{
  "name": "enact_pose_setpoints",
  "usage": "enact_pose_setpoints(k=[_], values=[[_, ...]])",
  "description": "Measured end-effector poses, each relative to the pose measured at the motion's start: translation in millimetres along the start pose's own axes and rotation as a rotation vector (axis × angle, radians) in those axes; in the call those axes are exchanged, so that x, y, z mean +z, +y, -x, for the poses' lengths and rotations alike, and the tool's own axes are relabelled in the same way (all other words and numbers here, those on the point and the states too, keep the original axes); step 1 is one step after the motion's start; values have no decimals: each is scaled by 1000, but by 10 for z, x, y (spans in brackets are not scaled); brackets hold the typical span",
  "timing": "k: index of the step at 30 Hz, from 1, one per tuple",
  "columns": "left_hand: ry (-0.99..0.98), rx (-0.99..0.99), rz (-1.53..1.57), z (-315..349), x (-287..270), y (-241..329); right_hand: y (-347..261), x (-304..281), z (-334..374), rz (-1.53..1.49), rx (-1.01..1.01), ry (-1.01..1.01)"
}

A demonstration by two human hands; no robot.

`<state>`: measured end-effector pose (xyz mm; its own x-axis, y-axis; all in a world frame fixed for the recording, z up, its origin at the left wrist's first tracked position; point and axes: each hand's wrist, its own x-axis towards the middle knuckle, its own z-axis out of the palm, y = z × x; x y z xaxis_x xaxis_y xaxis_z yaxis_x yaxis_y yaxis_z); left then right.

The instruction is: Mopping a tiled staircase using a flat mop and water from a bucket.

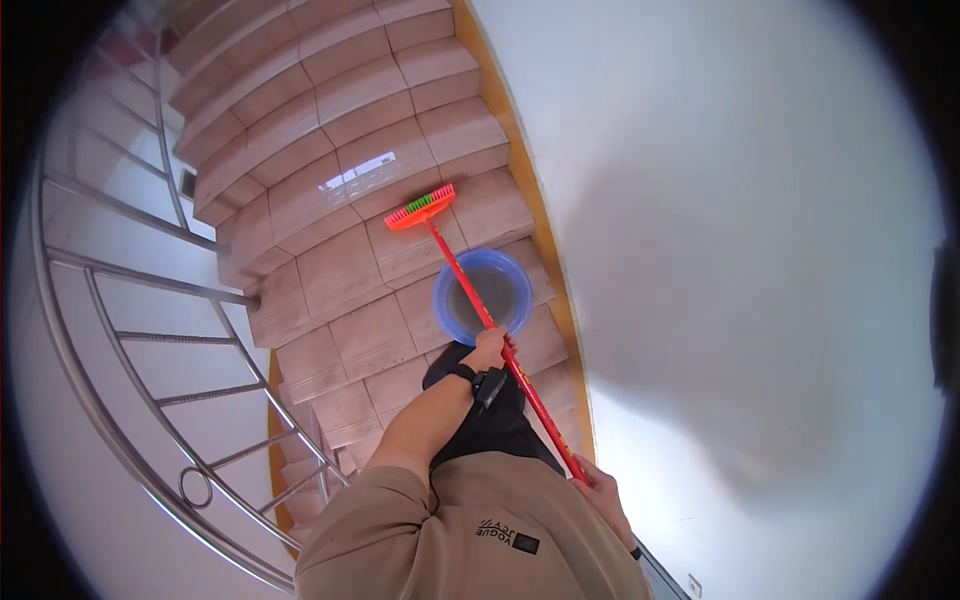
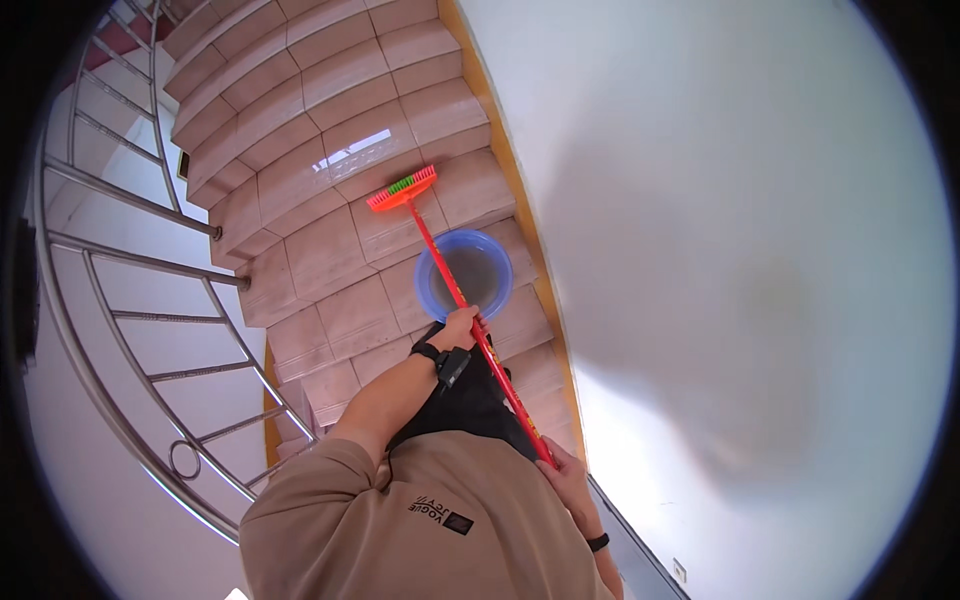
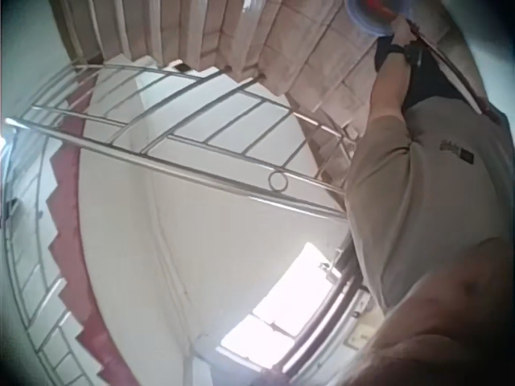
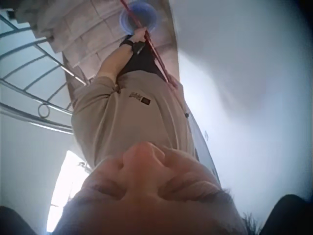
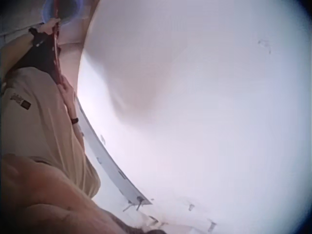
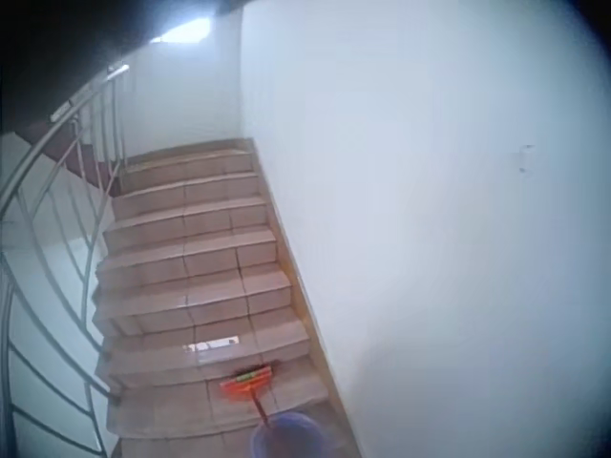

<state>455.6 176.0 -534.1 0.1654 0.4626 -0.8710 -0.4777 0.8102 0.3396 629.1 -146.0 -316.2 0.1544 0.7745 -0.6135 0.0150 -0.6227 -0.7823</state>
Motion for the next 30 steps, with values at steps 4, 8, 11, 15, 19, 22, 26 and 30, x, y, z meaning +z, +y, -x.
enact_pose_setpoints(k=[4,8,11,15,19,22,26,30], values=[[-39,-70,12,296,348,-64,-220,-190,191,341,-98,173],[-314,-161,265,772,689,56,-406,-311,636,235,-244,343],[-531,-190,412,905,871,94,-601,-273,869,-194,-209,354],[-535,-164,470,1077,1171,106,-1076,3,796,-170,-725,496],[-525,-65,221,1135,948,-21,-1340,99,535,188,-807,514],[-382,179,-279,1315,750,-5,-1451,280,339,73,-895,273],[-84,1274,-842,1332,581,175,-1475,486,-157,164,-990,266],[-336,1525,-1032,1643,868,621,-1789,475,-511,-24,-1119,303]])
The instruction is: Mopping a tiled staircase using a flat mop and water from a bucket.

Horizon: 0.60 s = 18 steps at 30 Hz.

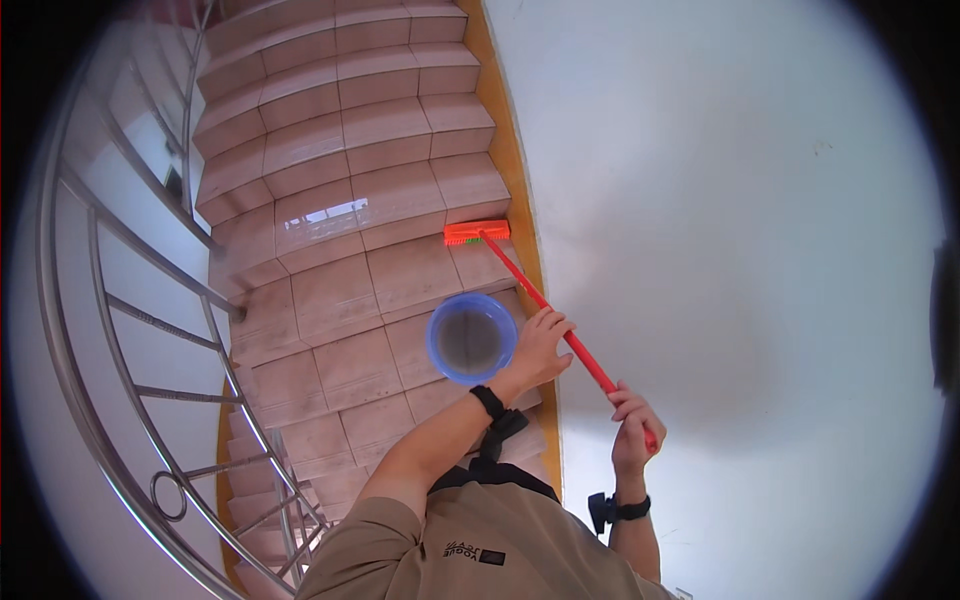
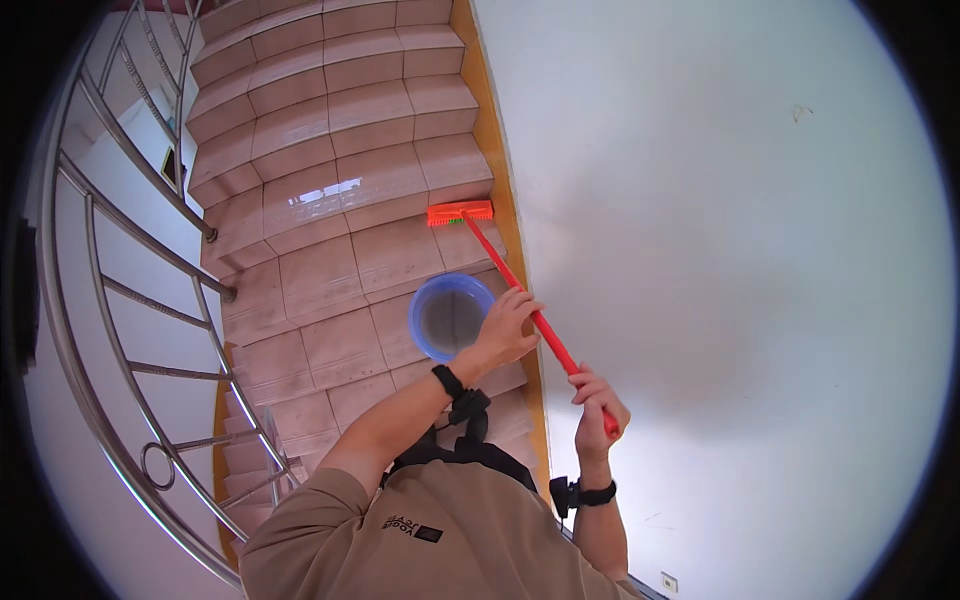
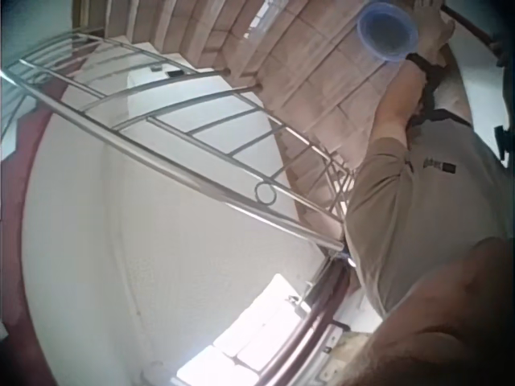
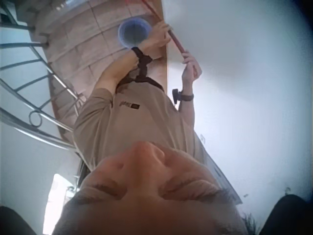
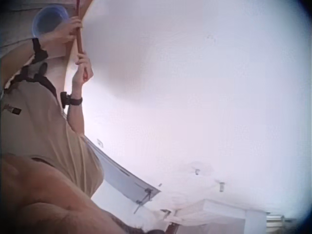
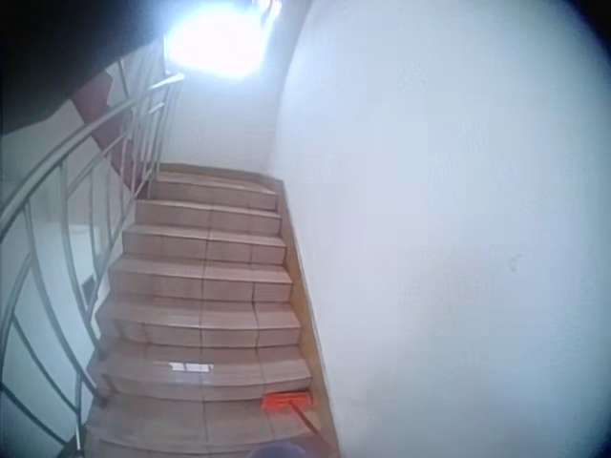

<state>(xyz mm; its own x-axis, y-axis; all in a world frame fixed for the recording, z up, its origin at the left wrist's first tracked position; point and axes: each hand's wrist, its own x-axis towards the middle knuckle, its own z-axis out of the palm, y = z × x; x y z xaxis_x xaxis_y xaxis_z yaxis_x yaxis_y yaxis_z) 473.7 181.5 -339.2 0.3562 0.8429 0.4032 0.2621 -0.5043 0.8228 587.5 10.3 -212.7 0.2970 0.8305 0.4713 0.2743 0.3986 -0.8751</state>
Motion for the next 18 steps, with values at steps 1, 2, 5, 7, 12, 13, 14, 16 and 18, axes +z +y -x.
enact_pose_setpoints(k=[1,2,5,7,12,13,14,16,18], values=[[-64,120,-92,-81,-32,21,-14,6,-98,-60,-26,1],[-63,128,-92,-165,-23,-21,-17,17,-183,-91,-50,-19],[-242,59,-141,-326,156,-105,0,-54,-224,-112,-64,-13],[-268,-25,-179,-305,377,-43,-32,-203,-130,-135,-50,28],[-130,180,-123,124,881,630,-484,-848,171,-186,-36,228],[-69,187,-101,158,930,734,-532,-920,168,-191,-24,245],[-76,193,-112,172,974,736,-491,-979,180,-202,-26,254],[-121,169,-148,144,1015,696,-384,-1067,189,-170,-48,193],[-204,150,-178,-4,1032,430,-192,-974,108,-184,-41,203]])
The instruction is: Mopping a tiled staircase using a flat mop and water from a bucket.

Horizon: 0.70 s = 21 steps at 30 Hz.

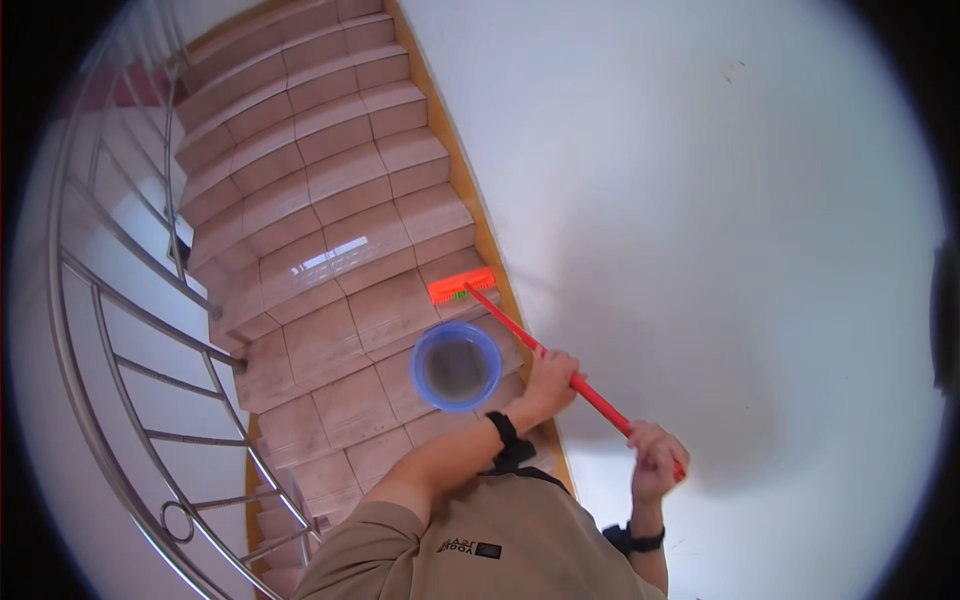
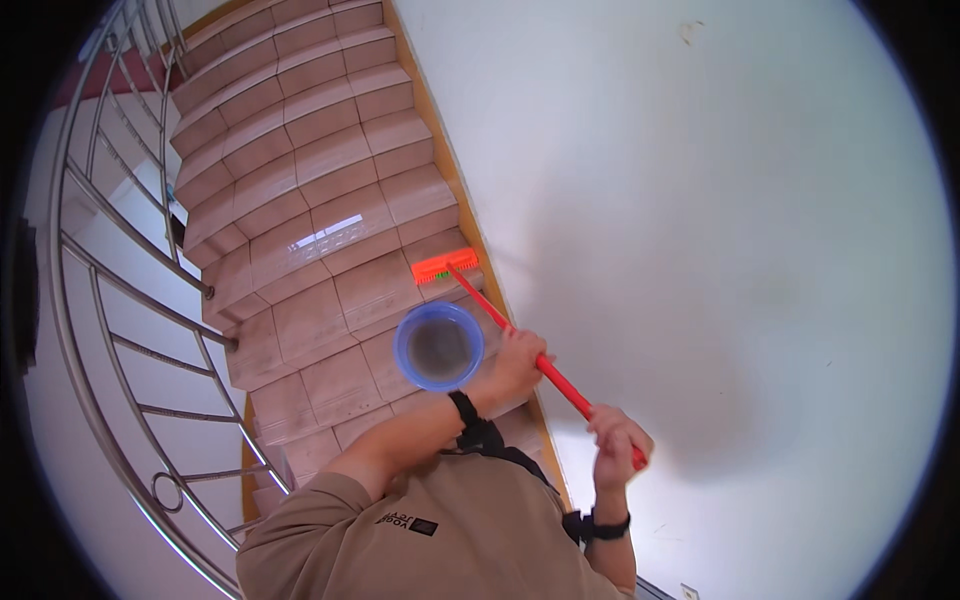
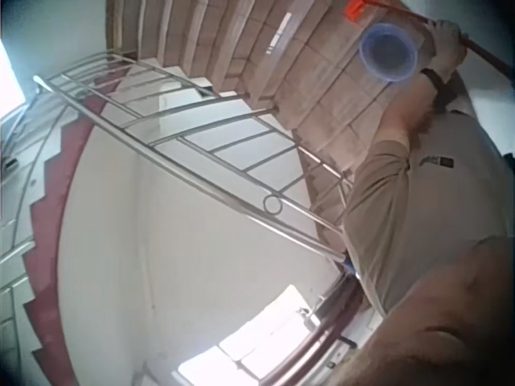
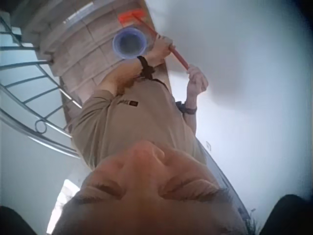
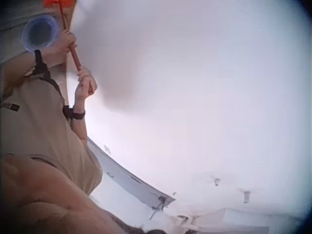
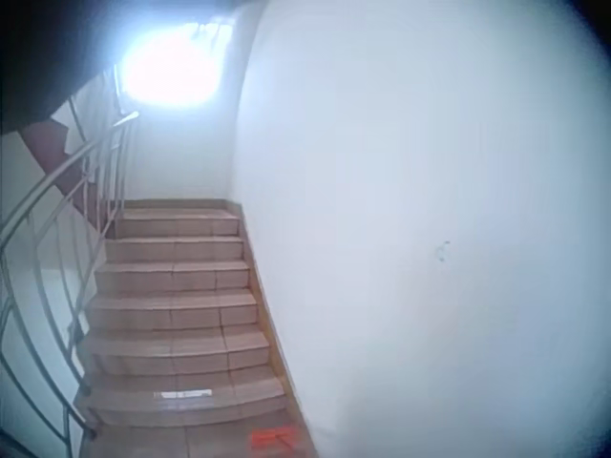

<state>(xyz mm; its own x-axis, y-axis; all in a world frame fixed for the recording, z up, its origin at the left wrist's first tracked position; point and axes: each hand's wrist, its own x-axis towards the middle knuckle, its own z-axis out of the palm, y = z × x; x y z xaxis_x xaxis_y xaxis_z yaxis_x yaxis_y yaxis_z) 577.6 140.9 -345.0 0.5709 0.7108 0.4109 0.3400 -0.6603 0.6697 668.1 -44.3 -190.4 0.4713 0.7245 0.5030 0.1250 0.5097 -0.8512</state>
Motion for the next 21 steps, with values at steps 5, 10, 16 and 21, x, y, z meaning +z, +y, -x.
enact_pose_setpoints(k=[5,10,16,21], values=[[-65,-18,-106,-417,-73,-674,760,132,-250,-129,17,10],[-2,-33,-75,-413,-59,-241,295,-7,-458,-80,17,-26],[93,-14,2,-229,-28,431,-199,-347,-431,-35,15,-69],[-87,-90,-75,-457,26,-115,453,-287,-437,-48,28,-46]])
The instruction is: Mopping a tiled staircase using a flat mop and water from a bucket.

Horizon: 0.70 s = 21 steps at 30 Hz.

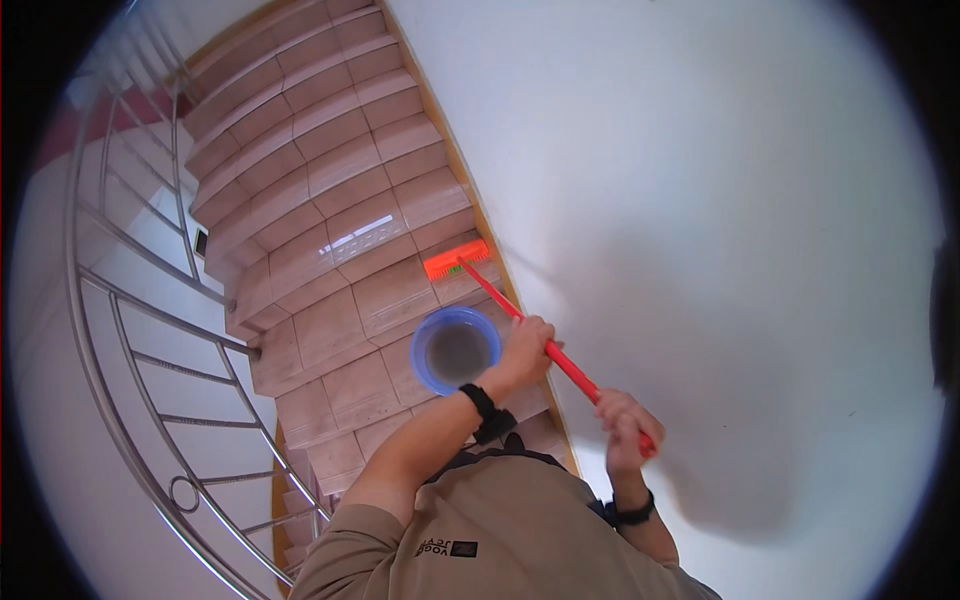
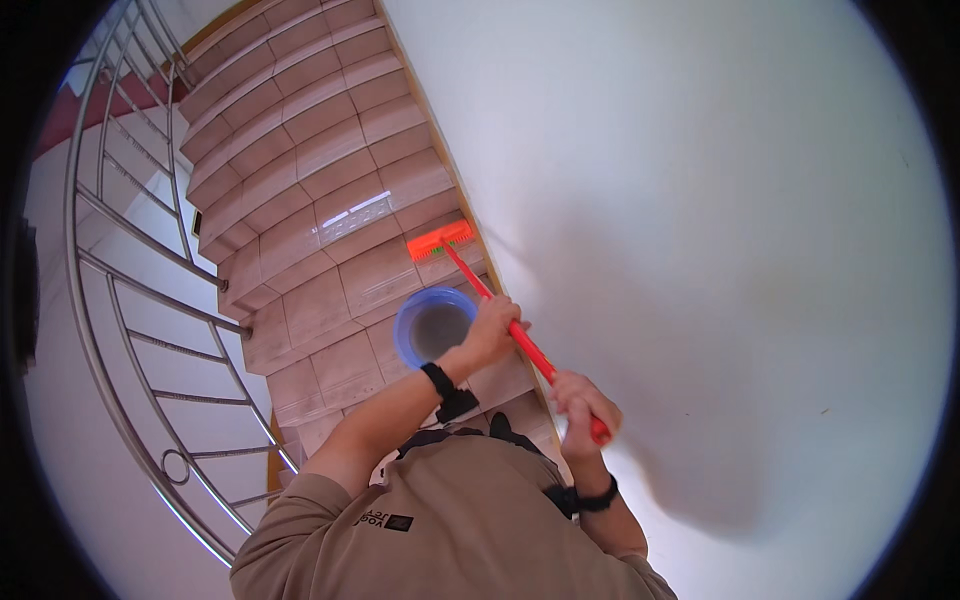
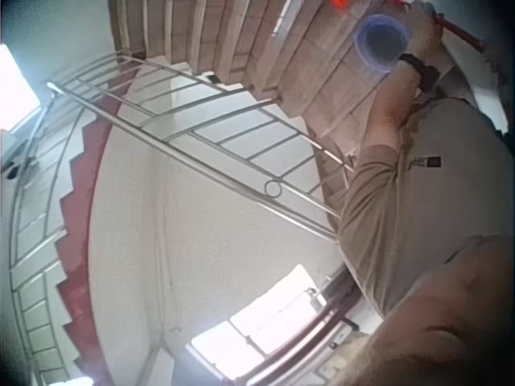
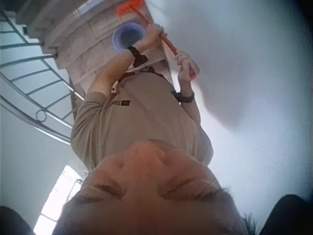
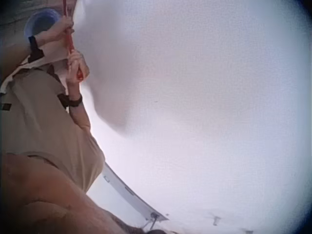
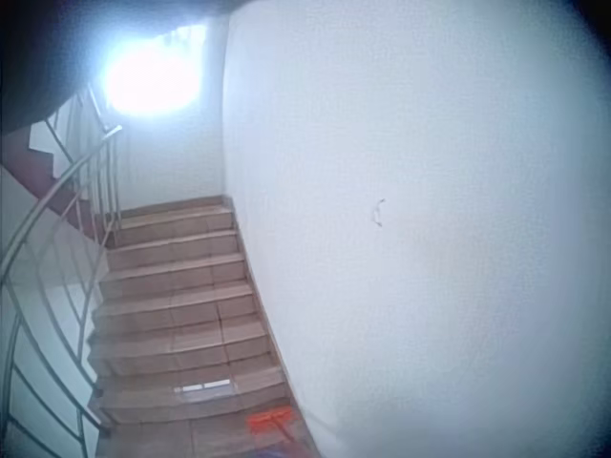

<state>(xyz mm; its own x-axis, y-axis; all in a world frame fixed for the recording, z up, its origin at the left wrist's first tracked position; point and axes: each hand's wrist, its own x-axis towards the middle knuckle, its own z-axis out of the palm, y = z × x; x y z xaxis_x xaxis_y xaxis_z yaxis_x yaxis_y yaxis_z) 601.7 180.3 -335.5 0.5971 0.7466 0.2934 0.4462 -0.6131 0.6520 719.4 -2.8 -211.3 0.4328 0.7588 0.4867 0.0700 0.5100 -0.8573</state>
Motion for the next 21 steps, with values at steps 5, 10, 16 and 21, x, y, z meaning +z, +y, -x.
enact_pose_setpoints(k=[5,10,16,21], values=[[0,1,-13,2,110,-323,282,-5,69,7,-2,-62],[10,38,9,193,28,601,-589,-381,-13,10,-18,-71],[-166,-68,-25,25,26,383,-228,-280,51,-50,21,70],[-238,-45,-88,-47,52,27,33,-148,64,-20,31,126]])
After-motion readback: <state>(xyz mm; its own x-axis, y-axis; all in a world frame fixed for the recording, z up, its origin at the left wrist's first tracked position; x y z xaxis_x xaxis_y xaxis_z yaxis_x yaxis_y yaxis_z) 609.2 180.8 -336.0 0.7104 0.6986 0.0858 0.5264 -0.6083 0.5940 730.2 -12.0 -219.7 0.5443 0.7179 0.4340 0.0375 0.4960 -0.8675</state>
